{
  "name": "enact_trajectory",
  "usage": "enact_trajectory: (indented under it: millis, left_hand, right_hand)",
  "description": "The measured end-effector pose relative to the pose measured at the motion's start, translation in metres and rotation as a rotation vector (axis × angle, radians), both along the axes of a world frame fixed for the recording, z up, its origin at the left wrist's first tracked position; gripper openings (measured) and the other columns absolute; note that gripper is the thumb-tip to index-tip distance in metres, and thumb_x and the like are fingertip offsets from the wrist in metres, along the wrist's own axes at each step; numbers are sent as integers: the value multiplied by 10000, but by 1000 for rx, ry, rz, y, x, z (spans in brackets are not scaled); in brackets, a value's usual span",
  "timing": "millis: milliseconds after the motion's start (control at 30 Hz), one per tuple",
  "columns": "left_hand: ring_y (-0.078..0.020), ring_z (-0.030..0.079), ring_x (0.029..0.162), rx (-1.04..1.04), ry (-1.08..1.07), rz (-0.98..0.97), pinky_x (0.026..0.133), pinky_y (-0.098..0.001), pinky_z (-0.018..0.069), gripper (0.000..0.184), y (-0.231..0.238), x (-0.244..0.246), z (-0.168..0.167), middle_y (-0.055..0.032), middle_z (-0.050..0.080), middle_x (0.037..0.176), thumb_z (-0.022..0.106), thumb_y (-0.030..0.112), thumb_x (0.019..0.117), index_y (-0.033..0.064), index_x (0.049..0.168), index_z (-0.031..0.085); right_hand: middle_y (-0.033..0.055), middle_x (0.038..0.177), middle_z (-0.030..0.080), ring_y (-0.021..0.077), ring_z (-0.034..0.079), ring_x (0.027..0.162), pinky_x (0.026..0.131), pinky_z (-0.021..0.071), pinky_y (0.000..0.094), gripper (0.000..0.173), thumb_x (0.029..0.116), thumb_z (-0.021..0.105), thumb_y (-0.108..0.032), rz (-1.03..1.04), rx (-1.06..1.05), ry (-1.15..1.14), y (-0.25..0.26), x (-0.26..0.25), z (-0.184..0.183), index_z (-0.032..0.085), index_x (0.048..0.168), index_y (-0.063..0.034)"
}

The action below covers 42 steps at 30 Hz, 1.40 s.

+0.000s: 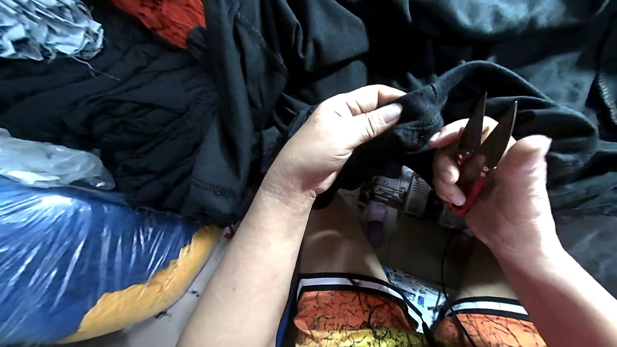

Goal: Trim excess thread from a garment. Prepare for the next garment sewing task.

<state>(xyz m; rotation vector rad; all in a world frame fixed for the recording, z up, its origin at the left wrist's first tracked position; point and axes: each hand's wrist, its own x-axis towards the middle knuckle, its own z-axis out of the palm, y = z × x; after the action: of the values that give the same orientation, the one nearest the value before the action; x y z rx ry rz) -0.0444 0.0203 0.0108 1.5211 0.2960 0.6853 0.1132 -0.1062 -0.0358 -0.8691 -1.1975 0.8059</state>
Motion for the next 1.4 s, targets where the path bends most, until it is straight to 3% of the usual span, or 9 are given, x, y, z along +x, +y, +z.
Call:
enact_trajectory:
  millis: [167,333,433,600,733,867,967,1033,1400]
  left_hand:
    - [8,692,865,13,-14,-19,818,-185,583,271,0,0,-1,83,733,907,458,-36,1023,101,1034,692]
    - [-28,683,994,38,-30,-68,908,-213,567,297,3,1,-1,50,715,1094,459,-51,1016,32,1265,598]
    - [-43,677,1037,14,-38,-90,936,-231,562,411,5,1,-3,36,692,1173,449,-62,1009,8,1412,492]
    - [-64,696,1025,-94,-148,-14,921,-267,582,334,7,0,2,30,727,1139,408,-43,1038,59,1273,622]
    - [-50,706,964,-130,-222,100,872,-260,592,325,12,4,17,50,745,1053,403,0,1053,120,1170,682]
    - [-42,695,891,-174,-140,221,801,-238,586,307,23,22,43,56,734,1011,417,22,1061,134,1125,696]
    - [-52,689,875,-226,-49,176,784,-259,584,286,44,32,48,48,717,1023,406,41,1070,124,1185,654]
    - [-69,700,862,-246,-11,64,767,-279,596,310,56,27,41,26,722,1027,380,37,1062,119,1237,622]
    - [-47,705,878,-225,-147,-248,792,-254,595,359,70,12,5,38,745,1034,525,50,944,141,1266,655]
  right_hand:
    - [-117,853,579,-94,509,696,613,442,53,317,908,723,-119,-312,166,-314,3,-11,7,579,1179,-36]
    - [11,978,603,-44,564,860,774,473,81,274,930,722,-137,-461,182,-493,18,-16,4,682,1138,37]
    - [-77,901,616,-74,552,718,641,483,78,68,959,675,-72,-400,130,-278,19,-16,9,690,1017,-41]
    - [-92,844,634,-29,581,651,567,516,109,91,949,614,-75,-104,49,-276,1,-2,12,666,918,-144]
    - [-98,782,624,-97,577,738,642,480,64,259,1003,621,-334,187,-28,-431,-10,14,8,680,852,-133]
    - [-144,807,649,-78,533,591,523,447,73,151,1009,589,-325,-179,-5,-371,4,31,40,713,992,-240]
    - [-51,923,676,-6,576,585,520,510,162,172,986,588,-145,-469,-96,-583,38,44,58,709,1106,-129]
    - [61,997,685,84,605,634,585,539,272,181,989,634,-69,-488,-196,-680,59,56,59,704,1154,-40]
    - [-14,901,681,40,586,629,568,504,203,228,937,653,-52,-407,-244,-518,67,69,50,697,1159,-80]
